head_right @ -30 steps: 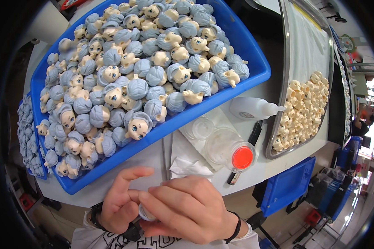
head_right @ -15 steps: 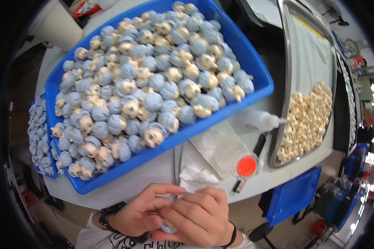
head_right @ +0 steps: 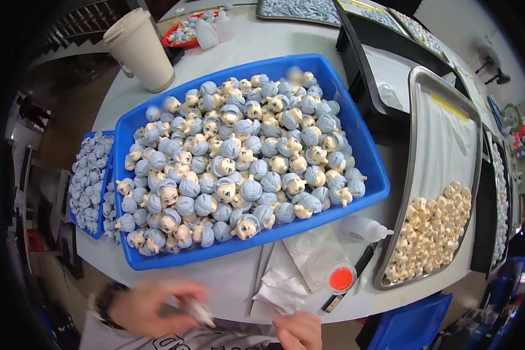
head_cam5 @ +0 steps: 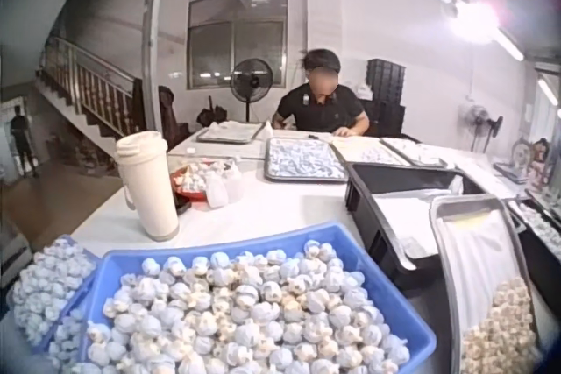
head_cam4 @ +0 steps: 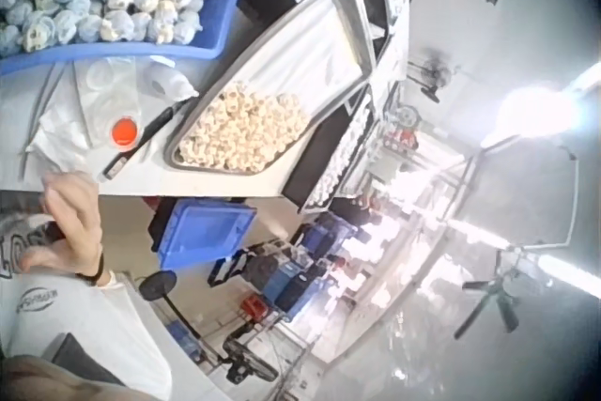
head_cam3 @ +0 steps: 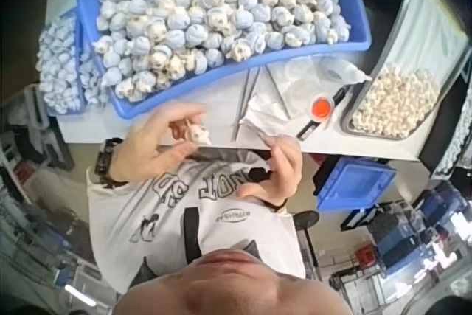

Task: The person picks up a faceplate from a tray, dips it into a container of liquid, and joins it with a hairpiece from a blue bin. After pressing the parts together, the person wipes the assembled head with a cloth and places it back into the blue bin.

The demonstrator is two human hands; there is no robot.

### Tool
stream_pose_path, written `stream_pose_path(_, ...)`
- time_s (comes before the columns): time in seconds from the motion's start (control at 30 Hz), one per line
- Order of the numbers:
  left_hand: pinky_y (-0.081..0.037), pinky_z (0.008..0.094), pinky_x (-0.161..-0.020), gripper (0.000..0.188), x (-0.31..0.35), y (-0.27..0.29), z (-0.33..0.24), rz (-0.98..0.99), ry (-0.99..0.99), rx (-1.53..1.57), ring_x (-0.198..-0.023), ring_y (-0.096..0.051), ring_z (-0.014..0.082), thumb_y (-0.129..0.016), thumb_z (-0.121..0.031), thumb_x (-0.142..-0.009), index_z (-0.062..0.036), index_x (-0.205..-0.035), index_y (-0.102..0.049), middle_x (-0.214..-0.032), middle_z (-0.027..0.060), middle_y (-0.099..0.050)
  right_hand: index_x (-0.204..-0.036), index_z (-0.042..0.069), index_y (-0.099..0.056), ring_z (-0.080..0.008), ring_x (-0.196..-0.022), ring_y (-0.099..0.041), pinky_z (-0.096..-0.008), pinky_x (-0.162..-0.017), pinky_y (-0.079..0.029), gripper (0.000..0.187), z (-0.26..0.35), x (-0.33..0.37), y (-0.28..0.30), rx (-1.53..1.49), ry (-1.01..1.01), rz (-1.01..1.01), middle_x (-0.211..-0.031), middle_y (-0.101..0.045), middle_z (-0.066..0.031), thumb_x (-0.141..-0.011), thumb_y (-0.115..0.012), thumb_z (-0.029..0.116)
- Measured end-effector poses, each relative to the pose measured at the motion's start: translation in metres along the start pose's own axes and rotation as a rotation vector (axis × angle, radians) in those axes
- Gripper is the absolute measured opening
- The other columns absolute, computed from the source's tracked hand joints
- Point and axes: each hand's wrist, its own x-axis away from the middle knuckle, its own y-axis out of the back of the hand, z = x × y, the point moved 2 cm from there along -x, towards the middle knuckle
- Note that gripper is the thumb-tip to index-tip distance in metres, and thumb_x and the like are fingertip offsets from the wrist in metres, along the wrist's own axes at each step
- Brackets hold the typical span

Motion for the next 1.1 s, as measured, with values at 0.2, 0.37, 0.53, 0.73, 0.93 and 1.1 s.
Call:
stream_pose_path(0.2,-0.043,0.025,-0.06,0.028,-0.069,0.1,-0.041,-0.363,-0.037,-0.771,-0.069,-0.052,0.0139,-0.058,-0.008,-0.08,-0.0028,-0.108,-0.056,-0.105,0.0088,-0.056,-0.118,-0.003,-0.052,-0.033,-0.088,-0.057,-0.0401,-0.076,-0.045,0.074,-0.003,0.001,0.003,-0.113,-0.129,0.18,-0.1,-0.058,-0.0188,-0.064,-0.076,0.04)
stream_pose_path(0.37,-0.043,0.0221,-0.065,0.073,0.026,0.084,-0.076,-0.572,0.018,-0.303,-0.084,-0.052,0.0139,-0.068,-0.046,-0.071,0.0031,-0.122,-0.047,-0.123,0.0157,-0.046,-0.112,-0.008,-0.053,-0.0312,-0.08,-0.057,-0.0396,-0.07,-0.047,0.063,-0.013,0.012,0.02,-0.166,-0.019,0.043,-0.094,-0.057,-0.0226,-0.076,-0.068,0.041)
stream_pose_path(0.53,-0.043,0.0309,-0.076,0.064,0.077,0.091,0.009,-0.682,0.209,-0.674,-0.101,-0.053,0.0275,-0.075,-0.025,-0.062,0.0034,-0.115,-0.052,-0.119,0.0191,-0.049,-0.096,-0.008,-0.059,-0.0302,-0.072,-0.056,-0.0374,-0.062,-0.046,0.039,-0.023,0.015,0.012,-0.242,-0.04,0.045,-0.084,-0.057,-0.0208,-0.083,-0.06,0.029)
stream_pose_path(0.73,-0.038,0.0384,-0.09,0.087,0.099,0.052,0.063,-0.907,0.391,-0.847,-0.114,-0.04,0.0325,-0.081,-0.017,-0.053,0.0003,-0.127,-0.038,-0.124,0.0181,-0.035,-0.084,-0.007,-0.06,-0.0284,-0.063,-0.056,-0.0359,-0.057,-0.046,0.031,-0.02,-0.017,-0.011,-0.303,0.091,0.224,-0.077,-0.058,-0.0184,-0.083,-0.062,0.024)
stream_pose_path(0.93,-0.034,0.0427,-0.094,0.1,0.082,0.057,0.078,-0.893,0.394,-0.918,-0.111,-0.034,0.0357,-0.084,-0.024,-0.05,-0.0021,-0.131,-0.031,-0.123,0.0172,-0.029,-0.082,-0.006,-0.061,-0.0287,-0.062,-0.056,-0.0351,-0.057,-0.046,0.032,-0.01,-0.022,-0.023,-0.223,0.053,0.307,-0.075,-0.059,-0.018,-0.081,-0.065,0.026)
stream_pose_path(1.1,-0.035,0.041,-0.09,0.089,0.083,0.055,0.086,-0.863,0.349,-0.971,-0.106,-0.035,0.0339,-0.083,-0.023,-0.051,-0.0023,-0.125,-0.039,-0.117,0.0157,-0.033,-0.083,-0.007,-0.06,-0.0294,-0.063,-0.056,-0.0356,-0.057,-0.046,0.032,-0.006,-0.021,-0.027,-0.192,0.037,0.324,-0.076,-0.059,-0.0187,-0.08,-0.066,0.024)
